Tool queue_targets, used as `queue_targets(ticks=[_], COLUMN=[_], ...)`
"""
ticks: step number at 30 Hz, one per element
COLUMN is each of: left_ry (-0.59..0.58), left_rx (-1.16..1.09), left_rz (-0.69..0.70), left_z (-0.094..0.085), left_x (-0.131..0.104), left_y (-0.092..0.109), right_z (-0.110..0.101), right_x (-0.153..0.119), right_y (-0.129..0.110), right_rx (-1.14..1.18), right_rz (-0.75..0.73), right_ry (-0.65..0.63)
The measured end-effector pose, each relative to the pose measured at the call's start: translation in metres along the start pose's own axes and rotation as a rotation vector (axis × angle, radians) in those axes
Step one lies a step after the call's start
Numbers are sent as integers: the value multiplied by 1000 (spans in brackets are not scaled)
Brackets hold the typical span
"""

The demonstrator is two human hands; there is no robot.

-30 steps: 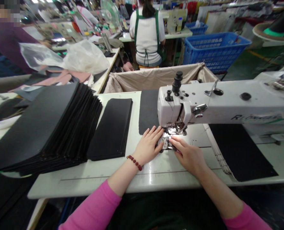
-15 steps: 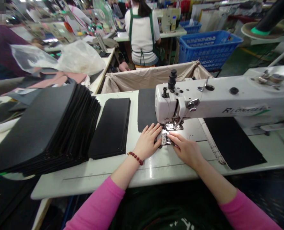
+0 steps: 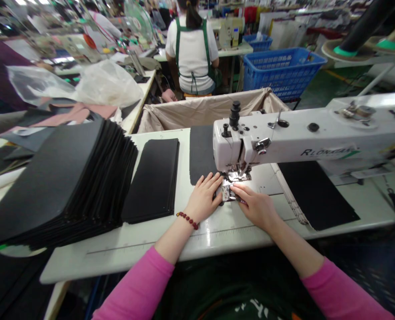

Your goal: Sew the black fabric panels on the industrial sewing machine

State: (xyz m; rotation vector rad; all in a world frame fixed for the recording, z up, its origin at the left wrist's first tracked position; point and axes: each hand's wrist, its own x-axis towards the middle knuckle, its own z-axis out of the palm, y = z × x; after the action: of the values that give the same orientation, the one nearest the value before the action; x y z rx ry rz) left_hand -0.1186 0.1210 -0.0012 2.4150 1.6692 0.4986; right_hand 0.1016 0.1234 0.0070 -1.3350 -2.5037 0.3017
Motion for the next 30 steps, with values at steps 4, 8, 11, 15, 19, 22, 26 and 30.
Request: queue_targets(ticks=[4, 8, 11, 15, 19, 22, 26, 30], left_ry=[9, 20, 49, 74, 76, 72, -19, -190], left_rx=[-2, 3, -2, 8, 43, 66, 90, 136], left_rz=[1, 6, -5, -32, -66, -96, -29, 58], left_z=[0, 0, 3, 5, -7, -20, -23, -32], left_x=[-1, -2, -2, 1, -3, -27, -87, -144], left_y=[1, 1, 0, -2, 7, 31, 65, 70], right_z=[0, 1, 1, 0, -2, -4, -6, -9], right_x=[0, -1, -1, -1, -2, -3, -6, -7], right_y=[0, 0, 0, -1, -1, -2, -1, 1], right_rx=[1, -14, -15, -10, 10, 27, 49, 73], right_rz=[7, 1, 1, 2, -3, 5, -4, -58], right_ry=[3, 4, 15, 30, 43, 52, 69, 53])
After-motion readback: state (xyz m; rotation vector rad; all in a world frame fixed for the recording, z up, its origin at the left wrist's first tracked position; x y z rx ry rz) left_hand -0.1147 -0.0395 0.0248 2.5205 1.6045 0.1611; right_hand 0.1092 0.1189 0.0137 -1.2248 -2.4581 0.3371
